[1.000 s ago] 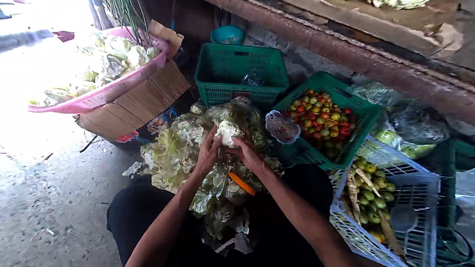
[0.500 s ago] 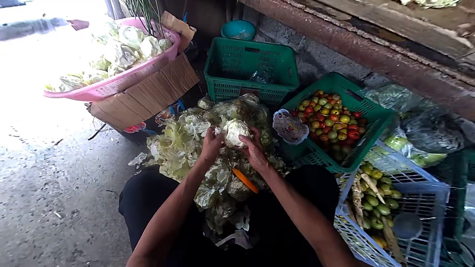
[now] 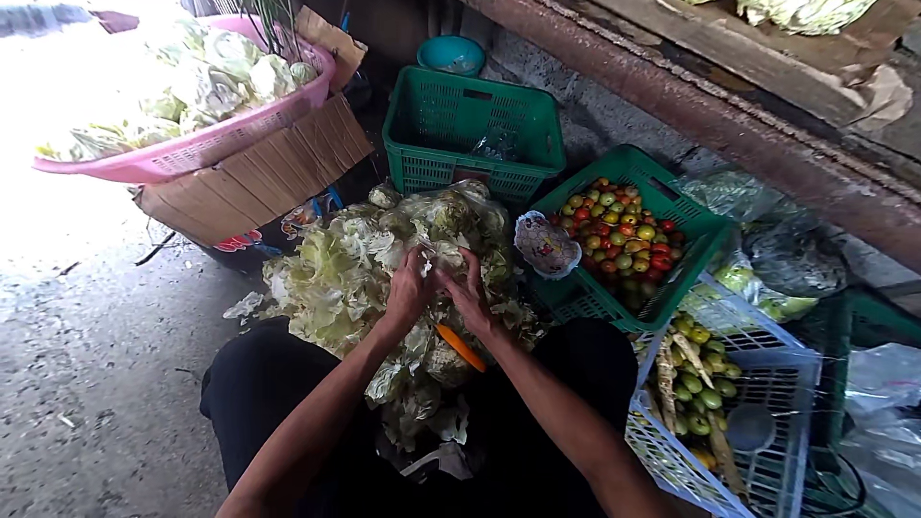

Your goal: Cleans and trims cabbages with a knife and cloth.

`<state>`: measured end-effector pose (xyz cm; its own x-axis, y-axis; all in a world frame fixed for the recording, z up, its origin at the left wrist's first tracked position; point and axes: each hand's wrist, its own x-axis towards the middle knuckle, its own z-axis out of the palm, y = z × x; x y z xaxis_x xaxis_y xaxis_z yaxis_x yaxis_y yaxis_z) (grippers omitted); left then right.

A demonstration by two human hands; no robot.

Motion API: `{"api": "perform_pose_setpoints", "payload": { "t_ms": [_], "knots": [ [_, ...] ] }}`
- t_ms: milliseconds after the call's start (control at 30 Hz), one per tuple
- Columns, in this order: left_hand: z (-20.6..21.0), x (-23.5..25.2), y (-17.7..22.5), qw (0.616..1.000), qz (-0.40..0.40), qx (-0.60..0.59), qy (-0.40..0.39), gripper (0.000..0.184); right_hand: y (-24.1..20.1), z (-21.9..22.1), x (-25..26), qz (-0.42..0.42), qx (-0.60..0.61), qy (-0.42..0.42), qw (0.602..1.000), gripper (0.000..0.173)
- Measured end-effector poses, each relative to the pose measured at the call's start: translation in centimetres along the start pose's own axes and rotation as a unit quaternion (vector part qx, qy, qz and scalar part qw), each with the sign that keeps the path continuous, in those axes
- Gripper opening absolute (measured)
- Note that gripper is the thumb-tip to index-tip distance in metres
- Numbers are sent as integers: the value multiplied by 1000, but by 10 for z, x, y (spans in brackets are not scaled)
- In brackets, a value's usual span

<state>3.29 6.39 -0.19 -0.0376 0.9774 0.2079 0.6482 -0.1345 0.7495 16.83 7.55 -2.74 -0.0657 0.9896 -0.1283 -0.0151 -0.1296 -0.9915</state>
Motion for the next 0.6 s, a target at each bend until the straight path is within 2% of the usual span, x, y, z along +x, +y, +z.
{"api": "perform_pose_setpoints", "payload": {
  "t_ms": [167,300,367,433,600],
  "knots": [
    [-1,1,-1,998,32,45,10,32,5,-3,0,-83,-64,30,994,88],
    [-9,1,4,999,0,43,-17,31,4,-5,2,-76,-86,41,993,97],
    [-13,0,9,999,-12,29,-9,30,4,-10,4,-74,-88,31,993,94],
    [-15,0,13,1000,-18,21,0,31,1,-12,5,-59,-62,30,996,82],
    [-13,3,9,997,-54,-39,-29,33,7,-10,10,48,46,91,994,79]
  ]
}}
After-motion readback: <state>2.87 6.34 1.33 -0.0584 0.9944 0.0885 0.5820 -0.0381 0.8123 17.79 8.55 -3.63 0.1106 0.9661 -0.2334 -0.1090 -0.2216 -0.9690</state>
